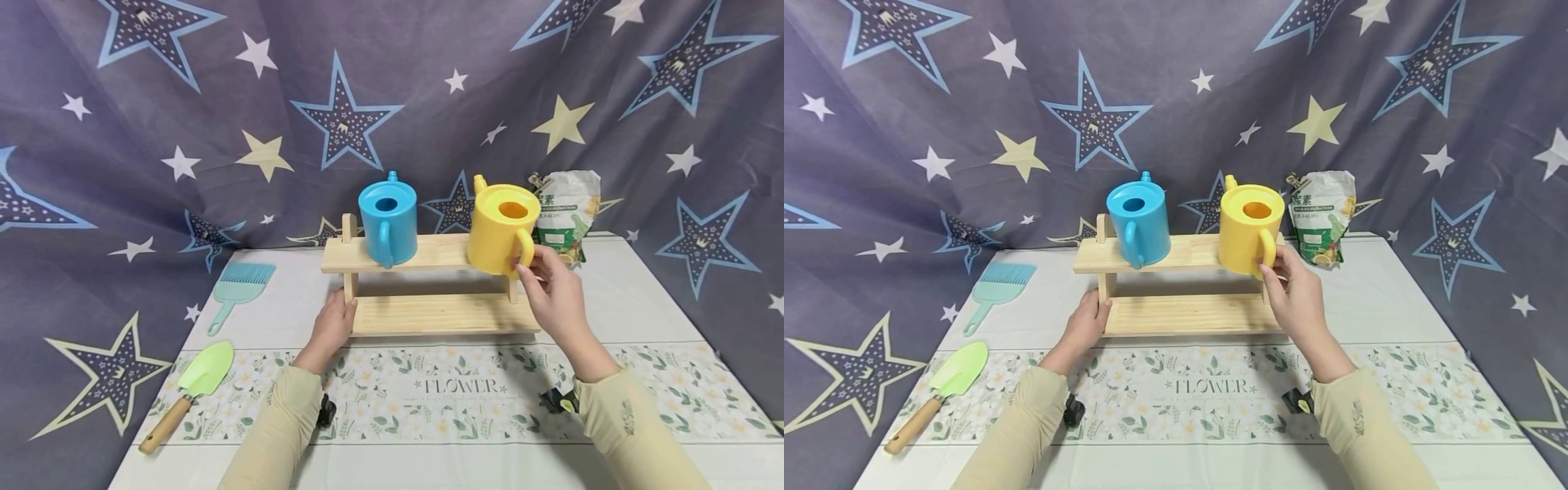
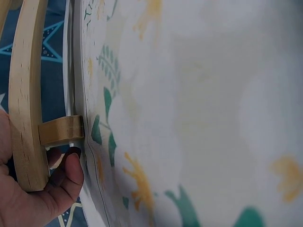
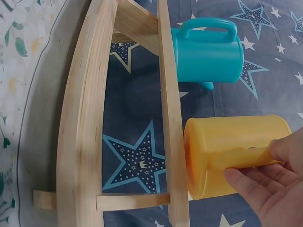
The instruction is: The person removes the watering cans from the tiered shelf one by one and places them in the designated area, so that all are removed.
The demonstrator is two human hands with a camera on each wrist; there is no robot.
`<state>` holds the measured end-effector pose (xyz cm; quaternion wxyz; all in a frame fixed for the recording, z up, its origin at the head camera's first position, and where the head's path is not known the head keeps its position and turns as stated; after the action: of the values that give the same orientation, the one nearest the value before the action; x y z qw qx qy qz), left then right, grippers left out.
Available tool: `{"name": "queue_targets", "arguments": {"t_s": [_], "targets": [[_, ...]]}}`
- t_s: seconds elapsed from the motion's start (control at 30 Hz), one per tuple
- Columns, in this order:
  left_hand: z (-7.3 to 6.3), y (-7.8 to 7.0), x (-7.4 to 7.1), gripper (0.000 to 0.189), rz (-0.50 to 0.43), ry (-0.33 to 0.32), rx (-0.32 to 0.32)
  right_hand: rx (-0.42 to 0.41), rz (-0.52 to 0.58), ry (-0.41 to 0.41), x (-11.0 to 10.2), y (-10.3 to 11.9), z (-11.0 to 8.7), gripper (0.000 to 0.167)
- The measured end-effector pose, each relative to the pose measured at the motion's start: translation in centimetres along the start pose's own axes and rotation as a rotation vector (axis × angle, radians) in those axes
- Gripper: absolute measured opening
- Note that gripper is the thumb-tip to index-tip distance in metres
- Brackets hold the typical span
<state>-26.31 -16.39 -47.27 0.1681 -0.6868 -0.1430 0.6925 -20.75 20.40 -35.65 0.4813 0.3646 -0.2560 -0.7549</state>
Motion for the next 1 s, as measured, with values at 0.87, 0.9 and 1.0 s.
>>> {"name": "queue_targets", "arguments": {"t_s": [0.87, 0.9, 1.0], "targets": [[0.1, 0.0, 0.1, 0.052, -0.007, -0.002, 0.001, 0.009, -0.043, -0.058, -3.8, -0.6, -1.7, 0.028], [0.1, 0.0, 0.1, 0.052, -0.007, -0.003, -0.001, 0.012, -0.050, -0.060, -3.9, -0.7, -1.7, 0.028], [0.0, 0.1, 0.1, 0.052, -0.007, -0.002, -0.002, 0.022, -0.066, -0.070, -4.2, -0.8, -1.9, 0.028]]}}
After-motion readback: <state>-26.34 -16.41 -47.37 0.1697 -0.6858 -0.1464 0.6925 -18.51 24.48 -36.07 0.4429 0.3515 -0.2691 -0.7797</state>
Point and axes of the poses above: each hand's wrist, its own z-axis towards the middle knuckle, its own x-axis out of the palm, y = z × x, the point moved 3 cm from there along z, towards the middle knuckle, and after that the axes turned 12 degrees about z, right-handed, at the moved point
